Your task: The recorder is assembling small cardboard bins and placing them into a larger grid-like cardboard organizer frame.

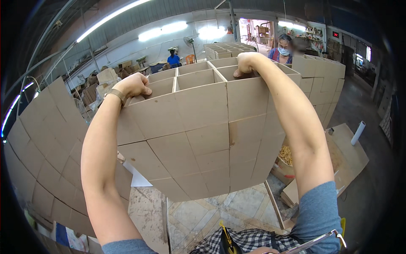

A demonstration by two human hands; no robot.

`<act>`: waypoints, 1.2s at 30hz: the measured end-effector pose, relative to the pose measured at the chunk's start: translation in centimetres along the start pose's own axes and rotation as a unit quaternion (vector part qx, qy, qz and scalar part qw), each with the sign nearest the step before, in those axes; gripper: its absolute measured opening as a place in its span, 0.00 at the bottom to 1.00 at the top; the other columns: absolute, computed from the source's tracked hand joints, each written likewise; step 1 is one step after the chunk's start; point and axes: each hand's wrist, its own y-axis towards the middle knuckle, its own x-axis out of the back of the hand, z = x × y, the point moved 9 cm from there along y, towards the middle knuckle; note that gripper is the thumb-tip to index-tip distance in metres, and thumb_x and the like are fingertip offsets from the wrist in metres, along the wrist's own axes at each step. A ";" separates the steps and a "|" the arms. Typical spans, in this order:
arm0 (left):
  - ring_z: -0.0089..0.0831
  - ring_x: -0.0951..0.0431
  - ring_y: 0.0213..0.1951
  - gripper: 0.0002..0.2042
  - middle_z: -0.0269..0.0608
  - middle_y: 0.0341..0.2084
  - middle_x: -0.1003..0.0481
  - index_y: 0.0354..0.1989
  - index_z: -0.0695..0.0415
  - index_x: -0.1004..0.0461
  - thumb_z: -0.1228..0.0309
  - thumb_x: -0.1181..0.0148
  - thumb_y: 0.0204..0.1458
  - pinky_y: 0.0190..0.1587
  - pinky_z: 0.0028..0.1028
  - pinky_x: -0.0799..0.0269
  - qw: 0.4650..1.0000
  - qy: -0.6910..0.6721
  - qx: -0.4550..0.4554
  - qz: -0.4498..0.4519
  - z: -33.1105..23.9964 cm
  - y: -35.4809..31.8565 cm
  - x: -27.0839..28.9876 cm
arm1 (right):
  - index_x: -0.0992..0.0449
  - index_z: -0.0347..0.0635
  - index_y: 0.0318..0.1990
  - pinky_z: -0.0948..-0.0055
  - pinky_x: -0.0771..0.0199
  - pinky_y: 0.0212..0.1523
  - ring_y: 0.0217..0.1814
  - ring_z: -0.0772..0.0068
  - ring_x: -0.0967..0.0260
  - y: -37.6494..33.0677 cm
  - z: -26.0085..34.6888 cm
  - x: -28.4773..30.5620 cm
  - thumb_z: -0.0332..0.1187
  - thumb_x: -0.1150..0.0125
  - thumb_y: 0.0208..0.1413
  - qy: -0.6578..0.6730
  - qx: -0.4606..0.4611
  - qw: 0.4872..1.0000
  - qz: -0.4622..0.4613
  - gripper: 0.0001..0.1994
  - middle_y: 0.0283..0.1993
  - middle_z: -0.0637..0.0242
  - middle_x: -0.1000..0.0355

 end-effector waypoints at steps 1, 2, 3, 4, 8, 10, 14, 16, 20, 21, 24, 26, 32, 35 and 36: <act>0.25 0.31 0.24 0.08 0.34 0.17 0.29 0.24 0.63 0.26 0.71 0.36 0.42 0.29 0.29 0.35 1.000 -0.011 -0.001 -0.004 0.2 0.0 0.1 | 0.25 0.38 0.43 0.60 0.30 0.47 0.50 0.55 0.31 0.0 0.0 0.1 0.48 0.37 0.46 0.001 -0.001 1.000 0.000 0.24 0.47 0.53 0.29; 0.26 0.32 0.23 0.09 0.35 0.16 0.30 0.23 0.63 0.27 0.71 0.35 0.41 0.28 0.30 0.36 1.000 -0.022 -0.002 -0.007 0.6 0.1 0.0 | 0.25 0.37 0.44 0.60 0.30 0.47 0.50 0.55 0.31 0.2 0.1 0.1 0.49 0.37 0.46 0.002 -0.001 1.000 -0.001 0.24 0.47 0.53 0.29; 0.27 0.33 0.22 0.09 0.37 0.15 0.31 0.21 0.63 0.29 0.71 0.35 0.40 0.26 0.31 0.37 0.999 -0.033 -0.005 -0.008 0.7 0.4 -0.2 | 0.25 0.37 0.44 0.60 0.30 0.47 0.50 0.54 0.31 0.3 -0.1 -0.2 0.49 0.37 0.46 0.004 -0.004 1.000 0.002 0.25 0.47 0.53 0.29; 0.27 0.32 0.22 0.09 0.37 0.16 0.31 0.21 0.63 0.28 0.71 0.35 0.40 0.27 0.31 0.37 0.999 -0.028 -0.010 -0.012 0.7 0.5 -0.2 | 0.25 0.37 0.44 0.60 0.30 0.48 0.50 0.54 0.32 0.5 -0.1 -0.2 0.49 0.37 0.46 -0.003 0.000 1.000 0.000 0.25 0.47 0.53 0.29; 0.27 0.31 0.23 0.09 0.37 0.16 0.30 0.22 0.64 0.28 0.72 0.35 0.40 0.28 0.30 0.36 0.999 -0.028 -0.016 -0.023 0.5 0.2 -0.2 | 0.25 0.38 0.44 0.61 0.30 0.48 0.50 0.54 0.32 0.7 0.1 -0.3 0.49 0.38 0.46 -0.013 0.001 1.000 0.005 0.25 0.48 0.53 0.29; 0.27 0.31 0.24 0.09 0.37 0.17 0.30 0.22 0.64 0.27 0.71 0.35 0.40 0.29 0.30 0.35 0.999 -0.029 -0.012 -0.028 0.3 -0.3 0.0 | 0.25 0.37 0.44 0.61 0.30 0.48 0.51 0.54 0.32 0.2 0.3 0.0 0.49 0.38 0.46 -0.001 -0.011 1.000 0.010 0.25 0.48 0.53 0.30; 0.27 0.30 0.26 0.11 0.38 0.21 0.27 0.31 0.62 0.26 0.68 0.37 0.44 0.30 0.30 0.33 1.000 -0.009 -0.007 -0.019 -0.2 -1.3 0.4 | 0.26 0.38 0.45 0.60 0.32 0.50 0.51 0.55 0.32 1.7 0.1 -0.4 0.53 0.41 0.47 -0.010 0.014 1.000 0.002 0.27 0.49 0.53 0.30; 0.28 0.28 0.26 0.15 0.40 0.26 0.26 0.40 0.61 0.28 0.65 0.39 0.47 0.30 0.27 0.31 0.999 -0.029 -0.005 -0.041 -1.1 -1.7 0.8 | 0.26 0.38 0.46 0.60 0.33 0.51 0.51 0.55 0.32 0.7 -0.4 -0.3 0.55 0.43 0.48 0.019 0.011 1.000 0.011 0.28 0.49 0.53 0.30; 0.25 0.26 0.19 0.23 0.44 0.40 0.26 0.54 0.54 0.35 0.55 0.47 0.52 0.17 0.18 0.34 0.960 -0.207 -0.004 -0.190 -0.6 -5.4 4.3 | 0.27 0.34 0.46 0.67 0.34 0.50 0.52 0.59 0.33 -3.8 -5.5 3.2 0.56 0.47 0.51 0.169 0.032 0.966 -0.191 0.30 0.47 0.53 0.29; 0.23 0.27 0.18 0.22 0.42 0.41 0.26 0.53 0.54 0.33 0.55 0.50 0.54 0.17 0.19 0.35 0.928 -0.242 0.004 -0.284 3.4 -6.9 6.5 | 0.27 0.35 0.47 0.68 0.36 0.51 0.54 0.61 0.34 -4.5 -8.3 3.6 0.56 0.49 0.51 0.257 0.034 0.936 -0.237 0.30 0.48 0.54 0.29; 0.18 0.30 0.22 0.25 0.38 0.44 0.28 0.52 0.57 0.31 0.50 0.54 0.56 0.20 0.14 0.40 0.829 -0.359 0.062 -0.425 19.6 -14.1 8.6 | 0.31 0.36 0.52 0.66 0.40 0.55 0.56 0.64 0.38 -9.3 -14.8 0.6 0.60 0.61 0.56 0.489 0.023 0.800 -0.346 0.34 0.51 0.57 0.31; 0.23 0.27 0.28 0.29 0.40 0.46 0.29 0.53 0.59 0.33 0.45 0.57 0.55 0.27 0.18 0.34 0.727 -0.548 0.040 -0.411 24.5 -14.4 2.3 | 0.35 0.36 0.55 0.65 0.43 0.57 0.58 0.64 0.41 -7.6 -19.7 -6.2 0.64 0.68 0.56 0.643 0.030 0.697 -0.314 0.38 0.55 0.59 0.34; 0.35 0.29 0.48 0.26 0.43 0.49 0.31 0.54 0.60 0.37 0.51 0.60 0.58 0.48 0.34 0.30 0.606 -0.754 0.047 -0.249 19.3 -10.0 -13.9 | 0.42 0.41 0.60 0.59 0.41 0.58 0.62 0.62 0.45 -7.6 -15.0 -14.4 0.70 0.67 0.49 0.834 0.040 0.509 -0.209 0.43 0.58 0.58 0.40; 0.34 0.29 0.48 0.25 0.42 0.49 0.31 0.54 0.59 0.37 0.51 0.60 0.58 0.48 0.33 0.30 0.594 -0.764 0.073 -0.240 19.8 -10.8 -15.3 | 0.42 0.42 0.60 0.59 0.39 0.57 0.60 0.64 0.44 -6.7 -14.0 -14.5 0.69 0.65 0.50 0.845 0.066 0.502 -0.169 0.42 0.56 0.58 0.39; 0.34 0.29 0.48 0.25 0.42 0.48 0.31 0.54 0.59 0.37 0.51 0.59 0.58 0.48 0.33 0.30 0.596 -0.766 0.064 -0.234 19.8 -10.8 -15.3 | 0.42 0.42 0.60 0.59 0.39 0.57 0.60 0.63 0.43 -6.6 -13.9 -14.6 0.69 0.65 0.50 0.846 0.062 0.501 -0.170 0.41 0.56 0.58 0.39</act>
